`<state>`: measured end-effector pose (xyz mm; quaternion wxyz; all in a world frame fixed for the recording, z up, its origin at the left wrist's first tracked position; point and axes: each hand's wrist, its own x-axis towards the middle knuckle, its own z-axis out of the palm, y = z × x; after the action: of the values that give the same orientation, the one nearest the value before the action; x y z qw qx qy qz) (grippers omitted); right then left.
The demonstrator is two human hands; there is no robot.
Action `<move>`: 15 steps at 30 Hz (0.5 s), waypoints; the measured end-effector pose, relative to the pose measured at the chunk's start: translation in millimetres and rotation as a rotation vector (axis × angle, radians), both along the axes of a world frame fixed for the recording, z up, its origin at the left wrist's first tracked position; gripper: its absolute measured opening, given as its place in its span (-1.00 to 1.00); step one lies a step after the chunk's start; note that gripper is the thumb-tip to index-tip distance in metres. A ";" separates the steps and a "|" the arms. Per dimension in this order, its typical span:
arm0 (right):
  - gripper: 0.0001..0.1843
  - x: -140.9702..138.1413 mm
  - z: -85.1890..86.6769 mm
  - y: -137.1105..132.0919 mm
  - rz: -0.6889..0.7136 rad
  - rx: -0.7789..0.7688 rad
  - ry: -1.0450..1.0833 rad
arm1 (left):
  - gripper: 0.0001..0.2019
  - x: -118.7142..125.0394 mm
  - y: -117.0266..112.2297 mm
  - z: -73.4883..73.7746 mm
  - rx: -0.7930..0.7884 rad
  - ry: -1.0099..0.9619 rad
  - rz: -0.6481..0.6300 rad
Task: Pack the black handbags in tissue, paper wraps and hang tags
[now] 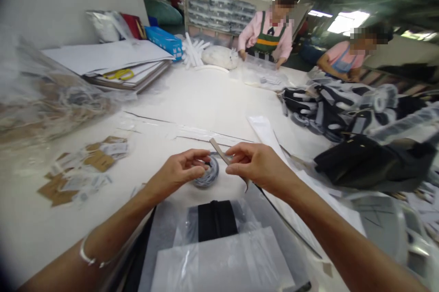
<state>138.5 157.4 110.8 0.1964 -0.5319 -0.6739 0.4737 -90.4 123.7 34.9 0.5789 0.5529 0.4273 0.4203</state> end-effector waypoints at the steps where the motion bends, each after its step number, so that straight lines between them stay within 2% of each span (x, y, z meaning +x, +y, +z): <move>1: -0.63 -13.8 -2.6 -3.6 0.036 -0.017 0.024 | -0.50 0.9 -0.8 -1.6 -0.031 -0.077 -0.021; 3: -0.66 -34.9 -7.5 -7.6 0.099 -0.038 0.049 | -0.54 0.9 -1.4 -4.0 -0.054 -0.181 -0.012; 6: -0.71 -51.2 -13.2 -6.9 0.118 -0.083 0.099 | -0.64 -2.0 -1.7 -2.6 -0.061 -0.235 0.073; 11: -0.64 -51.9 -20.5 1.6 0.068 -0.219 0.243 | -0.67 -6.8 -0.8 2.2 -0.121 -0.259 0.125; 15: -0.61 -45.4 -26.8 5.9 0.057 -0.278 0.280 | -0.66 -7.2 1.4 -2.7 -0.131 -0.269 0.113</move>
<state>93.1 163.3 84.0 0.1993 -0.4634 -0.5831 0.6368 -97.6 125.0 32.3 0.6412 0.4279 0.4026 0.4937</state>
